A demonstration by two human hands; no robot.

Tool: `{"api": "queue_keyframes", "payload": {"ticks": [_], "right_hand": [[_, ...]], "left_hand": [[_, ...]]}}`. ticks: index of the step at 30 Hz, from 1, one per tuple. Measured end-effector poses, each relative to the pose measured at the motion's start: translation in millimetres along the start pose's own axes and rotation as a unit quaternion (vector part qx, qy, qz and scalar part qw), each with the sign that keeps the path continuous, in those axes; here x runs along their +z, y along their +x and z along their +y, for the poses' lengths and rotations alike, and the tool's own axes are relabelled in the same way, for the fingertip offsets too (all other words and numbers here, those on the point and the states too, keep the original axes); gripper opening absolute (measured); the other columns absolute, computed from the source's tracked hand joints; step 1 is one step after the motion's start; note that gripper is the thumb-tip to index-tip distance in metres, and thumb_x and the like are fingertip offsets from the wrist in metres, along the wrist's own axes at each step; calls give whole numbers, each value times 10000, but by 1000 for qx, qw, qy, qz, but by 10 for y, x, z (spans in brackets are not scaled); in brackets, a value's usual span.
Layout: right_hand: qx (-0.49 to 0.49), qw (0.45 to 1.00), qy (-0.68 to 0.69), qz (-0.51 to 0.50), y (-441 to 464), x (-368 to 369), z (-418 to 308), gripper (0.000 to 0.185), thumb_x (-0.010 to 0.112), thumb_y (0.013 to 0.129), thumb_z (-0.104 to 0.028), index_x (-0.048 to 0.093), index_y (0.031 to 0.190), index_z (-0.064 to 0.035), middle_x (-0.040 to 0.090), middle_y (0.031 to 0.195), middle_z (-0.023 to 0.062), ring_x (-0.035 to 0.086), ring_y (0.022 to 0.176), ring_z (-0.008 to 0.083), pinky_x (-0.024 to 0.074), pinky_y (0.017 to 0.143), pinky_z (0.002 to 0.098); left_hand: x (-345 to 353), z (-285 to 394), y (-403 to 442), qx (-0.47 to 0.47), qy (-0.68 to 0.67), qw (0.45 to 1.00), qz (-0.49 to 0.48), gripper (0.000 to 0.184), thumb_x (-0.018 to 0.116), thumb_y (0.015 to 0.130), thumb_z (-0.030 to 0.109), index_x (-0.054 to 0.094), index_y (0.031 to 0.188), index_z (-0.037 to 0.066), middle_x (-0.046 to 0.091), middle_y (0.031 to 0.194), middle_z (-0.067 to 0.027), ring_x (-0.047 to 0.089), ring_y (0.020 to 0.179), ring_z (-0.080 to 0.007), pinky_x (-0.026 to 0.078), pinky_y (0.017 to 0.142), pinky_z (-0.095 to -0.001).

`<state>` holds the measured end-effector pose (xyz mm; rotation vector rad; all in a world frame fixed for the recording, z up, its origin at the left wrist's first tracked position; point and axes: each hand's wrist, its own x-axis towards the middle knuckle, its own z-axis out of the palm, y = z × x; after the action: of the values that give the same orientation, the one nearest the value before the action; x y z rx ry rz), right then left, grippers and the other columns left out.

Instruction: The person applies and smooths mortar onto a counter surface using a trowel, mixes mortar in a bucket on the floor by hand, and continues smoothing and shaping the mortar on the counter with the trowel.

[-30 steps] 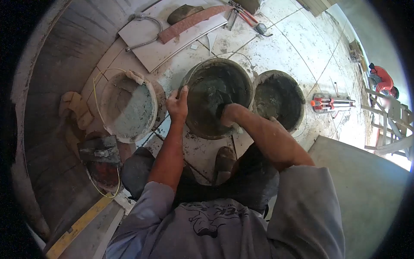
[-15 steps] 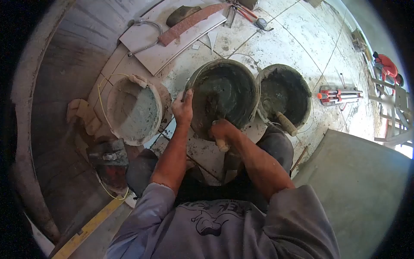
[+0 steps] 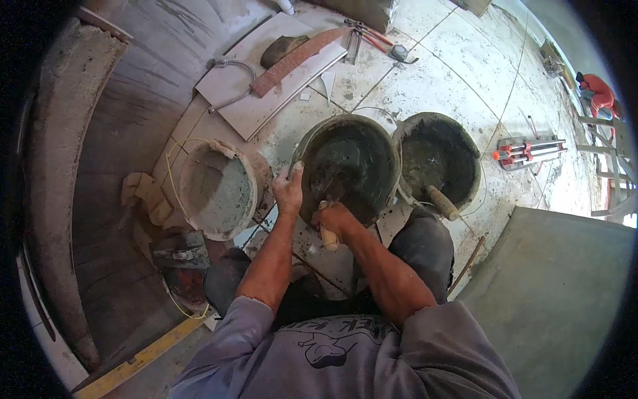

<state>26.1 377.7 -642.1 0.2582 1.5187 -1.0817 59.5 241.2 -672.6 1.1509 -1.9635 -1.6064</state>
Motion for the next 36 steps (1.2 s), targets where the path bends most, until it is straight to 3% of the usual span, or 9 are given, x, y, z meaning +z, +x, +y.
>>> {"api": "queue_keyframes", "payload": {"ticks": [10,18,21,26,29,32,33,34,36], "right_hand": [[-92,993,54,-44,-194,-64,-204,119,641,713,-79,595,748,25,588,631,102,581,498,217,455,457,356],[-230,965,-103,70,-716,-205,-476,336,672,794,-150,538,1062,3,601,736,80,584,581,179,476,507,332],[-216,976,-23,-7,-825,-279,-466,291,640,816,-151,540,1052,-14,577,716,62,581,606,157,477,528,322],[-280,957,59,-42,-1279,-177,-690,289,606,805,-114,530,1065,-15,537,737,36,544,643,129,461,593,288],[-483,875,39,-17,-1584,-86,-1081,351,619,783,-105,517,1108,-18,524,840,37,538,696,118,458,651,260],[-530,847,13,-37,-2287,109,-1651,399,640,790,-112,492,1144,0,547,858,67,565,753,137,472,668,310],[-556,830,-30,-22,-2465,181,-1876,415,648,798,-121,482,1154,12,562,873,89,578,780,152,479,679,331],[-648,757,-78,40,-2568,283,-2113,447,651,789,-125,471,1176,8,556,831,85,583,730,157,488,632,320],[-798,560,-157,157,-2785,498,-2608,482,673,776,-142,463,1183,9,562,804,114,607,696,213,504,614,352]], "left_hand": [[-63,-278,67,11,-3,999,40,625,587,880,478,584,1192,-63,635,1116,-237,597,1033,-348,432,915,-386],[-3,-987,607,31,21,978,203,517,498,947,407,607,1134,-62,660,1055,-220,599,1028,-392,430,913,-419],[-277,-337,251,-103,153,974,129,627,359,941,511,574,1150,-40,567,1106,-340,520,1081,-493,410,922,-500],[-630,-186,66,1,119,984,131,539,423,922,464,607,1113,-5,619,1053,-279,564,1049,-452,435,883,-487],[-767,81,-53,33,82,989,119,505,447,926,440,607,1111,-2,639,1013,-250,590,1005,-433,454,861,-458],[-913,397,-55,-15,20,996,85,508,470,926,447,608,1107,-7,651,974,-225,615,943,-404,461,844,-425],[-940,455,-44,-22,0,997,69,515,466,943,450,590,1152,-5,641,986,-147,608,941,-287,465,814,-371],[-947,529,-33,-29,-18,998,53,525,462,961,452,572,1198,-3,631,999,-69,600,939,-169,469,785,-317],[-980,896,-188,-11,-71,997,39,503,471,965,438,577,1198,5,626,1007,-55,598,937,-159,469,778,-308]]}}
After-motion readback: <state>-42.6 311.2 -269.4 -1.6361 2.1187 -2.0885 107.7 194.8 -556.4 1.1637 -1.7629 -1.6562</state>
